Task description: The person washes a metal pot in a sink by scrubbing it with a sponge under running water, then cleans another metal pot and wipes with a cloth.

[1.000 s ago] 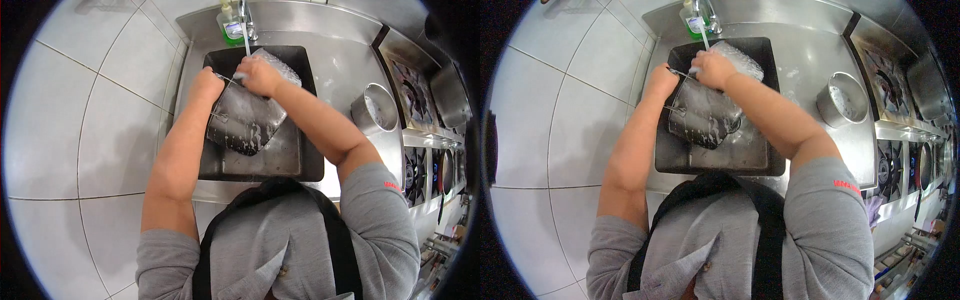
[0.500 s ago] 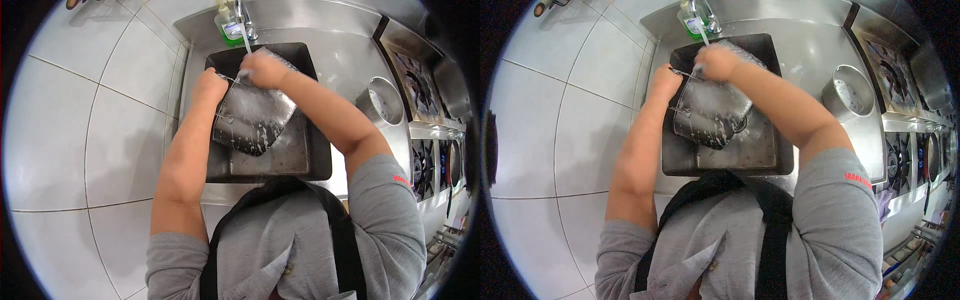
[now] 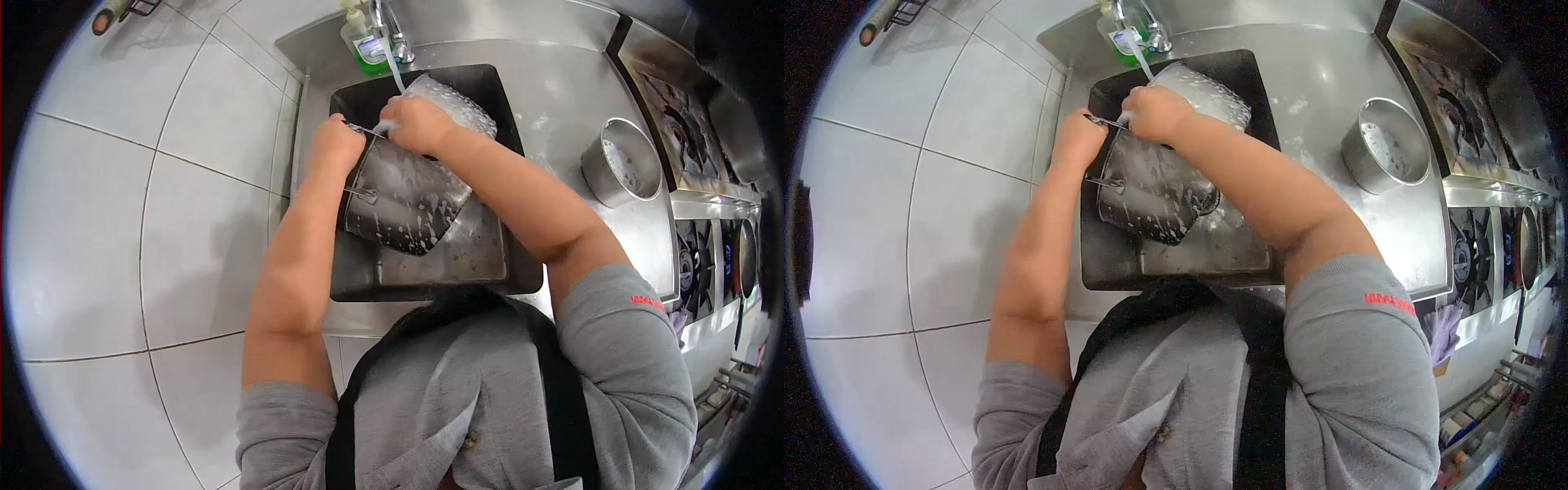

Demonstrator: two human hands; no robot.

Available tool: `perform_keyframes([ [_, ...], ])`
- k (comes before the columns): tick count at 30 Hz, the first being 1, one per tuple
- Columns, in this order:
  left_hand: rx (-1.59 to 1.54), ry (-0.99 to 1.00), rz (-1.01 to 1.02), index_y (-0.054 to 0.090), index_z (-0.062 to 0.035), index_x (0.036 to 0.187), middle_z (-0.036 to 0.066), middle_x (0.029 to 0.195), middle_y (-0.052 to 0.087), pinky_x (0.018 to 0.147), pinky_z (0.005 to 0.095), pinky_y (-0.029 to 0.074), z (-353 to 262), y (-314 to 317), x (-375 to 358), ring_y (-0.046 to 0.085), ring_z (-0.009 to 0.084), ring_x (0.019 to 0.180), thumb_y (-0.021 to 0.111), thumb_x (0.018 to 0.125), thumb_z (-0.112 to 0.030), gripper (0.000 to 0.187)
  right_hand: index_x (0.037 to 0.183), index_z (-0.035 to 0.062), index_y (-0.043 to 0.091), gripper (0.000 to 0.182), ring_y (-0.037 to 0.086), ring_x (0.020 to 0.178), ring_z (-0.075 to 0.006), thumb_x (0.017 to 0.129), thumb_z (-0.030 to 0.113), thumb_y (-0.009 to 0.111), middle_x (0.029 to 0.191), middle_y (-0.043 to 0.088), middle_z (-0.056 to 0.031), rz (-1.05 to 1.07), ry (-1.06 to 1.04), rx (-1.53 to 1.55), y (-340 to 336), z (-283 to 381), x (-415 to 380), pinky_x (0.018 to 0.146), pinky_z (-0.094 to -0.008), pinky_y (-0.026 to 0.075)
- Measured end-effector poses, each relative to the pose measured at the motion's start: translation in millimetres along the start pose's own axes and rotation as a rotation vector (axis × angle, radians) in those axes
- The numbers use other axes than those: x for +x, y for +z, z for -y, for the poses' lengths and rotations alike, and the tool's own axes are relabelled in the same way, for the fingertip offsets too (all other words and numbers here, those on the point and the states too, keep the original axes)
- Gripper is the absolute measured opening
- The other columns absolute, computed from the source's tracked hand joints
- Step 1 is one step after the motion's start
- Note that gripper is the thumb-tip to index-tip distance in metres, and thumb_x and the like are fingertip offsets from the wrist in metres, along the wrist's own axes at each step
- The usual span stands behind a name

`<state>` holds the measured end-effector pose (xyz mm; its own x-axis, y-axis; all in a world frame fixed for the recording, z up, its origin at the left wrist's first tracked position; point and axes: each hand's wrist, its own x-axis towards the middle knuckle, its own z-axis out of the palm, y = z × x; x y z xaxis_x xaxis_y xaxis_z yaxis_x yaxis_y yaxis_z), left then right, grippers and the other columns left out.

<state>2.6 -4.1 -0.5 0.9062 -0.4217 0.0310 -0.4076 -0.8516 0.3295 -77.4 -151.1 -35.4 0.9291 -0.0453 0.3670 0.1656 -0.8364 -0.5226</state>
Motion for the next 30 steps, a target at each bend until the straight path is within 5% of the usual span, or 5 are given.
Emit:
perform_keyframes([
  [4, 0.076, 0.046, -0.004, 0.061, -0.0008, 0.106, 0.024, 0.108, 0.062, 0.089, 0.0444, 0.048, -3.7, -8.8, 0.5, 0.058, 0.0390, 0.104, 0.059, 0.077, -0.021, 0.035, 0.097, 0.0123, 0.069, 0.028, 0.061, 0.101, -0.0314, 0.071, 0.015, 0.060, 0.104, 0.064, -0.0137, 0.002, -0.050, -0.049, -3.6, -5.6, -7.2, 0.089, -0.0416, 0.048],
  [9, 0.053, 0.016, 0.020, 0.062, 0.0000, 0.104, 0.025, 0.107, 0.063, 0.088, 0.0443, 0.048, -6.8, -3.8, 3.5, 0.059, 0.0386, 0.104, 0.059, 0.077, -0.021, 0.034, 0.098, 0.0133, 0.069, 0.029, 0.060, 0.102, -0.0317, 0.071, 0.016, 0.061, 0.108, 0.064, -0.0137, 0.141, 0.167, -0.029, -6.8, 3.7, 10.4, 0.088, -0.0426, 0.048],
  [17, 0.046, 0.016, 0.047, 0.062, -0.0023, 0.107, 0.023, 0.109, 0.062, 0.089, 0.0434, 0.048, -3.8, -3.5, 11.2, 0.058, 0.0386, 0.105, 0.059, 0.076, -0.020, 0.035, 0.097, 0.0093, 0.068, 0.029, 0.058, 0.100, -0.0325, 0.069, 0.009, 0.062, 0.101, 0.063, -0.0119, -0.036, 0.079, -0.079, 0.2, -2.1, -2.3, 0.087, -0.0418, 0.048],
  [23, 0.056, 0.037, 0.038, 0.062, -0.0024, 0.102, 0.022, 0.107, 0.063, 0.087, 0.0432, 0.048, -10.3, -6.4, 3.7, 0.059, 0.0390, 0.103, 0.060, 0.078, -0.022, 0.032, 0.103, 0.0146, 0.069, 0.030, 0.059, 0.101, -0.0333, 0.074, 0.018, 0.063, 0.103, 0.064, -0.0112, -0.046, -0.051, -0.048, -13.6, -21.0, -23.3, 0.090, -0.0409, 0.048],
  [30, 0.004, 0.078, 0.035, 0.061, -0.0022, 0.104, 0.022, 0.107, 0.063, 0.087, 0.0433, 0.048, -10.8, -8.2, 1.6, 0.058, 0.0388, 0.104, 0.062, 0.078, -0.024, 0.034, 0.104, 0.0120, 0.069, 0.039, 0.062, 0.101, -0.0323, 0.072, 0.034, 0.070, 0.106, 0.065, -0.0150, -0.192, 0.528, 0.304, -10.7, -103.6, 15.2, 0.090, -0.0410, 0.048],
])
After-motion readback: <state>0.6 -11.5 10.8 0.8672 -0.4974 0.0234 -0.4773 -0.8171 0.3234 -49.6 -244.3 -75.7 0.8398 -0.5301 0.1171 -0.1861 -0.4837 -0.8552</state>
